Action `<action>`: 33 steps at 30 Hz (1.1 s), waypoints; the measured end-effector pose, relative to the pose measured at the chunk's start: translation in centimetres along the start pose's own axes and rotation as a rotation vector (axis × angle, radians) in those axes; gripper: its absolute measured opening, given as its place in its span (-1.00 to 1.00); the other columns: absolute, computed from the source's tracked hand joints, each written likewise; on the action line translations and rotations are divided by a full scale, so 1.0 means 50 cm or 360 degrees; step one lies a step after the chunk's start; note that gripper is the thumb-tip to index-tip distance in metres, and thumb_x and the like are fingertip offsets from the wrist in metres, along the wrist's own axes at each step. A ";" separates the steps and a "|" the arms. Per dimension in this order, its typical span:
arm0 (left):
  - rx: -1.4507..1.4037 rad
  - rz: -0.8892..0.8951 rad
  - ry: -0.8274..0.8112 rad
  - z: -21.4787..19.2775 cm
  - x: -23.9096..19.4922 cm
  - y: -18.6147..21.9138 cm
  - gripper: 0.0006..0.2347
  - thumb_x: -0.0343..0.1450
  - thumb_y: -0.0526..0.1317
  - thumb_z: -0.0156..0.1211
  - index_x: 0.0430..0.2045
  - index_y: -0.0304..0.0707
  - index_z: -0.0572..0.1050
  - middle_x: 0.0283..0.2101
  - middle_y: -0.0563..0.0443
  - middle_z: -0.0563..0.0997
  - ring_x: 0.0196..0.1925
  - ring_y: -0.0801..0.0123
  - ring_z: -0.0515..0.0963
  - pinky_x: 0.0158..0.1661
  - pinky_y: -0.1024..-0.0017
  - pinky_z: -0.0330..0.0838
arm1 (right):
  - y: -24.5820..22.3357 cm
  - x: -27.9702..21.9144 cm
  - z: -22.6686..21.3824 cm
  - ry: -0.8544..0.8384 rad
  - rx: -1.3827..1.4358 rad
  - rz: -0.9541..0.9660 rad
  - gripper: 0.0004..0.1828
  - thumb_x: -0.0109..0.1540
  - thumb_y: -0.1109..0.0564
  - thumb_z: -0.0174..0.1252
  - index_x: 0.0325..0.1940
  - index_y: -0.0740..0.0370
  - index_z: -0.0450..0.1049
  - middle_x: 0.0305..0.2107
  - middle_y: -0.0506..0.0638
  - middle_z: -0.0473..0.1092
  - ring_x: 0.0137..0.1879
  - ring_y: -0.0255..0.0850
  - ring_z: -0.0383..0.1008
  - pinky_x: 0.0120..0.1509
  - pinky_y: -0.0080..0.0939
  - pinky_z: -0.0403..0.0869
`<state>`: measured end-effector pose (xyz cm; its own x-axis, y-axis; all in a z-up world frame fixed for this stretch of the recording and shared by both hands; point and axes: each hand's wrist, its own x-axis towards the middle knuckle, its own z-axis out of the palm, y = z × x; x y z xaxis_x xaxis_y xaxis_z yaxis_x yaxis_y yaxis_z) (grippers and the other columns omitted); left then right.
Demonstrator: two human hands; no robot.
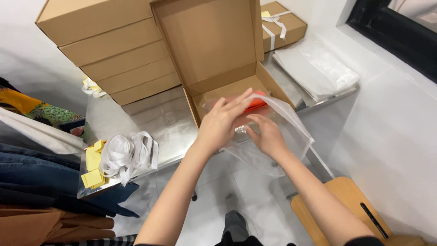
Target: Hanging clothes on a rack and packing items into cardboard boxes for shipping
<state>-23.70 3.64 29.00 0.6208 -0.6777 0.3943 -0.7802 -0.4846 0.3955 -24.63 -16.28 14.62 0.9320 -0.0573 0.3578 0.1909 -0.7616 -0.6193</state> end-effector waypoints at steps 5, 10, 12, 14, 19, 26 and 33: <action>-0.0146 0.0047 0.0033 0.014 0.016 -0.067 -0.59 0.53 -0.39 0.07 0.30 -0.03 0.46 0.43 0.22 0.47 -0.01 -0.05 0.56 -0.01 0.11 0.61 | 0.201 0.139 0.180 -0.0397 -0.0389 -0.0016 -0.44 0.37 -0.11 0.14 0.31 0.34 0.50 0.18 0.28 0.51 0.38 0.17 0.46 0.50 0.11 0.39; -0.0353 0.0188 0.0036 -0.033 0.060 -0.113 -0.58 0.53 -0.46 0.02 0.29 -0.05 0.50 0.38 0.13 0.55 0.23 0.07 0.63 0.15 0.25 0.48 | 0.215 0.226 0.232 -0.0651 -0.0720 -0.0108 -0.42 0.34 -0.01 0.15 0.36 0.40 0.43 0.20 0.33 0.48 0.38 0.22 0.45 0.53 0.16 0.38; -0.0773 0.0199 -0.0052 -0.072 0.073 -0.112 -0.53 0.47 -0.55 0.04 0.28 -0.11 0.49 0.43 0.00 0.50 0.28 -0.20 0.59 0.22 0.03 0.43 | 0.095 0.251 0.172 -0.0882 -0.0937 0.0005 -0.26 0.29 -0.21 0.18 0.43 0.28 0.40 0.33 0.16 0.39 0.52 0.15 0.28 0.56 0.23 0.31; -0.0990 0.0182 -0.0083 -0.076 0.084 -0.158 -0.58 0.50 -0.46 0.12 0.26 -0.01 0.52 0.43 0.04 0.52 0.35 -0.01 0.57 0.27 0.12 0.43 | 0.162 0.276 0.226 -0.0907 -0.1112 -0.0050 -0.25 0.28 -0.22 0.18 0.50 0.11 0.33 0.43 0.05 0.28 0.59 0.08 0.16 0.61 0.22 0.19; -0.1319 0.0012 -0.0088 -0.066 0.113 -0.298 -0.72 0.59 -0.27 0.16 0.21 0.02 0.57 0.33 0.00 0.60 0.36 0.24 0.56 0.28 0.24 0.44 | 0.293 0.306 0.308 -0.0999 -0.1217 0.0014 0.20 0.11 0.08 0.53 0.69 0.01 -0.03 0.65 0.07 -0.16 0.70 0.23 -0.15 0.60 0.55 0.07; -0.1426 -0.0609 -0.0025 -0.048 0.079 -0.443 -0.71 0.58 -0.29 0.09 0.19 -0.09 0.61 0.00 0.00 0.74 -0.15 0.48 0.66 -0.22 0.54 0.62 | 0.301 0.321 0.400 -0.0761 -0.1570 -0.0046 -0.29 0.47 0.07 -0.22 0.73 -0.16 -0.19 0.63 0.14 -0.14 0.73 0.17 -0.22 0.64 0.48 -0.16; -0.1406 -0.0709 -0.0061 0.002 0.089 -0.554 -0.71 0.58 -0.28 0.06 0.18 -0.07 0.61 0.05 0.05 0.73 -0.12 0.51 0.60 -0.19 0.57 0.59 | 0.357 0.370 0.426 -0.0410 -0.1657 -0.0338 -0.37 0.44 0.06 -0.22 0.65 -0.15 0.06 0.34 0.08 0.31 0.56 0.07 0.22 0.59 0.41 0.07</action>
<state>0.66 14.01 19.72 0.8286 -0.5586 0.0379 -0.1283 -0.1235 0.9840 2.58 -17.16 -4.70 0.9705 0.1844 0.1554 0.1145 -0.9195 0.3759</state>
